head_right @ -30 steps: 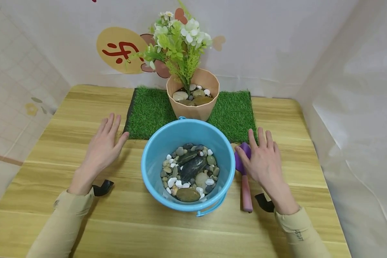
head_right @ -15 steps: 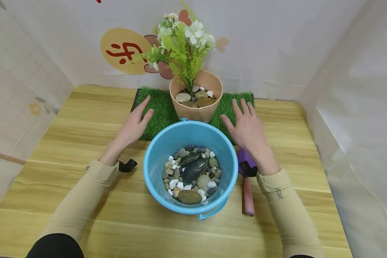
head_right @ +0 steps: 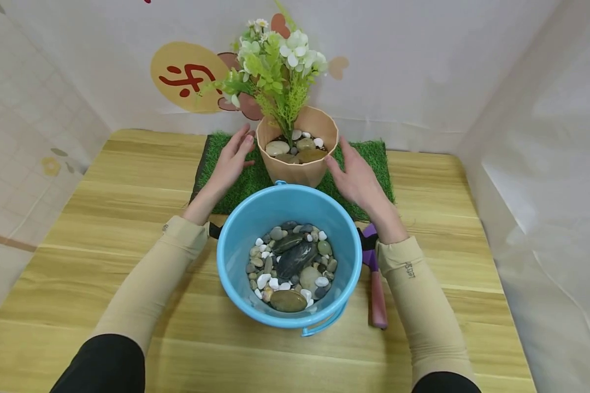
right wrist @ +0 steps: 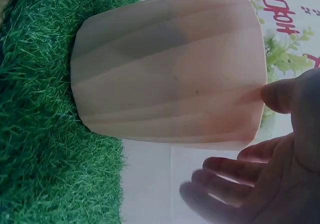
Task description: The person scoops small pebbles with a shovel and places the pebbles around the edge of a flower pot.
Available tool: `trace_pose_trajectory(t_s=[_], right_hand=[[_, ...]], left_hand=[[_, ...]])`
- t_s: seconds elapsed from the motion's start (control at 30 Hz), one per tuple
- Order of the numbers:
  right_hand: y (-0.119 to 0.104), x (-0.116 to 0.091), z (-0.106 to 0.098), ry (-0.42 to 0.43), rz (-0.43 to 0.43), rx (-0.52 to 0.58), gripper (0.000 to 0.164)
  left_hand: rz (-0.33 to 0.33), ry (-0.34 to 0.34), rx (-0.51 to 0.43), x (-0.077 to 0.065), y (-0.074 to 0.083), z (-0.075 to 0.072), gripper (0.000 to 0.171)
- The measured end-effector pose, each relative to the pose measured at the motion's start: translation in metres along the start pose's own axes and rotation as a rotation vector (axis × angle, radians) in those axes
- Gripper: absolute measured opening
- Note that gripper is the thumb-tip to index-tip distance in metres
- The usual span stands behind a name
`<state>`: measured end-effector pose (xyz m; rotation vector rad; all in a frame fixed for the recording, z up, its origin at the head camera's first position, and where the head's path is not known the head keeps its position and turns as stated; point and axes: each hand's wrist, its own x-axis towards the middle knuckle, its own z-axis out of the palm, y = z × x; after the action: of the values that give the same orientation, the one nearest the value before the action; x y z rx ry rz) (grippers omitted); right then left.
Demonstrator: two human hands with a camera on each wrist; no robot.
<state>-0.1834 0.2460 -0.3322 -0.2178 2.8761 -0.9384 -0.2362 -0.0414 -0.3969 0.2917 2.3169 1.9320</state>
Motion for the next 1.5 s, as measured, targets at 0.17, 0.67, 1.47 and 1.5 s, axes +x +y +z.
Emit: trace_pose_trajectory(t_s=[0.17,0.67,1.47,1.5], right_hand=[[-0.003,0.008,0.001,-0.012,0.028,0.121,0.069],[-0.019,0.005,-0.011,0.161,0.193,0.196,0.050],[0.041,-0.018,-0.061,0.237,0.314,0.252,0.056],[0.043,-0.019,-0.061,0.233,0.312,0.255,0.056]], left_hand=[[0.002,-0.022,-0.048,0.005,0.001,0.005,0.065],[0.018,-0.172,-0.061,0.010,0.011,0.024,0.062],[0.140,-0.563,0.278,0.045,0.046,0.073,0.074],[0.141,-0.567,0.297,0.046,0.047,0.073,0.075]])
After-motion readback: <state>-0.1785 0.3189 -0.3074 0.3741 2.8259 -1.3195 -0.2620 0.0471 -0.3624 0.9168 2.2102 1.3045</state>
